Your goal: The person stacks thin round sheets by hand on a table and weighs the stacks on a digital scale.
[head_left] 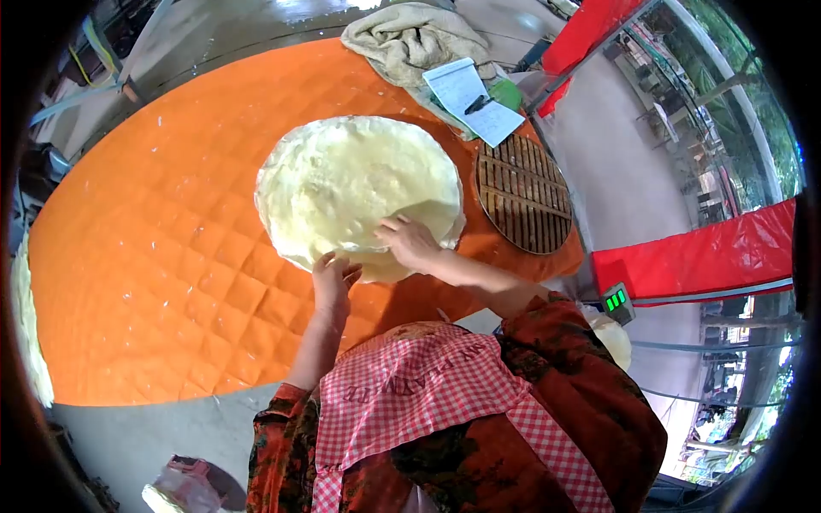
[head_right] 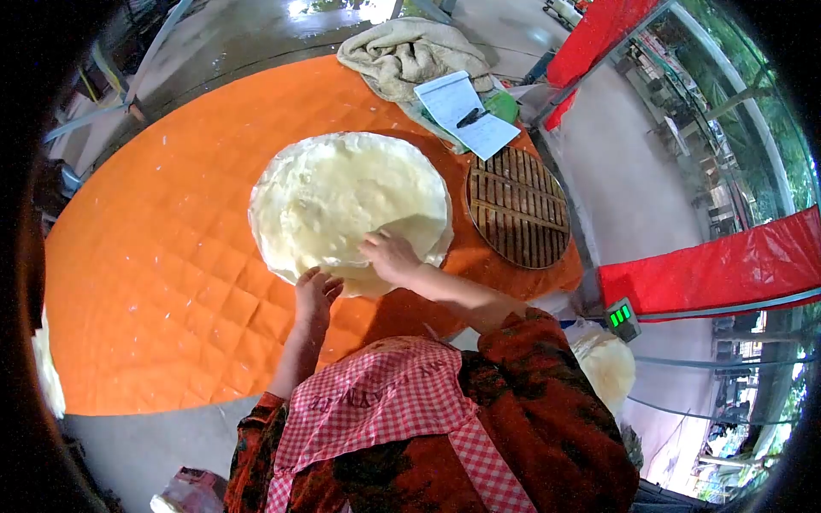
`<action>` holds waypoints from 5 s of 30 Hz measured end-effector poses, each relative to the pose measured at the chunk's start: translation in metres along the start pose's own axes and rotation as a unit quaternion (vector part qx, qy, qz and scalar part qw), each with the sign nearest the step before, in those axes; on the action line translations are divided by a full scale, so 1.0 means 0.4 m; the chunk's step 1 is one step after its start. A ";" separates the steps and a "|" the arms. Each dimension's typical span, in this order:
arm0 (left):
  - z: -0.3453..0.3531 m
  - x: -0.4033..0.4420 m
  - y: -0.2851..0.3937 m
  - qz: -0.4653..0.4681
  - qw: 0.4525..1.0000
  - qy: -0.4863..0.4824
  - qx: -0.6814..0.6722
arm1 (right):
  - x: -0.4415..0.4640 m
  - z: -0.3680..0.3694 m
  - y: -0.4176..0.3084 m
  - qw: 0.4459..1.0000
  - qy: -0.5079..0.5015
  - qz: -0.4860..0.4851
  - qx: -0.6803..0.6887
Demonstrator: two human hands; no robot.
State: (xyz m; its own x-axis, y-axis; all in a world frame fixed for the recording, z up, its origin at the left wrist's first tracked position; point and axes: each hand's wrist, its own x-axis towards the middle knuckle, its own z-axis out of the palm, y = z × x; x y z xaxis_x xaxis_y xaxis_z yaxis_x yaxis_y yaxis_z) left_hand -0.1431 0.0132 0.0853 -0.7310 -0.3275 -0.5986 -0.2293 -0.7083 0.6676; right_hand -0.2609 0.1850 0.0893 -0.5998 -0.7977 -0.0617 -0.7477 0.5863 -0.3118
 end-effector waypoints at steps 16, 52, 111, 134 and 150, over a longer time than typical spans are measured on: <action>-0.032 0.019 -0.019 0.230 0.868 0.043 0.438 | 0.234 -0.620 0.071 0.977 0.201 0.060 -0.036; -0.032 0.050 0.028 -0.020 0.999 -0.051 -0.001 | -0.075 0.028 -0.067 0.999 -0.029 0.009 -0.012; -0.153 0.036 0.046 0.017 0.996 -0.023 -0.089 | 0.158 -0.202 -0.242 0.986 0.162 -0.022 -0.038; -0.152 0.155 -0.029 0.179 0.958 0.113 0.192 | 0.280 0.100 -0.084 0.935 -0.028 0.270 0.230; -0.108 0.053 0.051 0.068 0.995 0.053 0.058 | 0.448 -0.830 -0.018 0.992 0.074 0.019 -0.096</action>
State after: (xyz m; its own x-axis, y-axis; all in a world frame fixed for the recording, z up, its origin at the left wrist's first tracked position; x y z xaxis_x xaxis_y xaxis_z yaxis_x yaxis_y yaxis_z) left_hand -0.1357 -0.0352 0.0672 -0.6901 -0.4831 -0.5389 -0.2105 -0.5785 0.7881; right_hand -0.4578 0.0846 0.3952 -0.6531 -0.7536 0.0746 -0.7559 0.6426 -0.1256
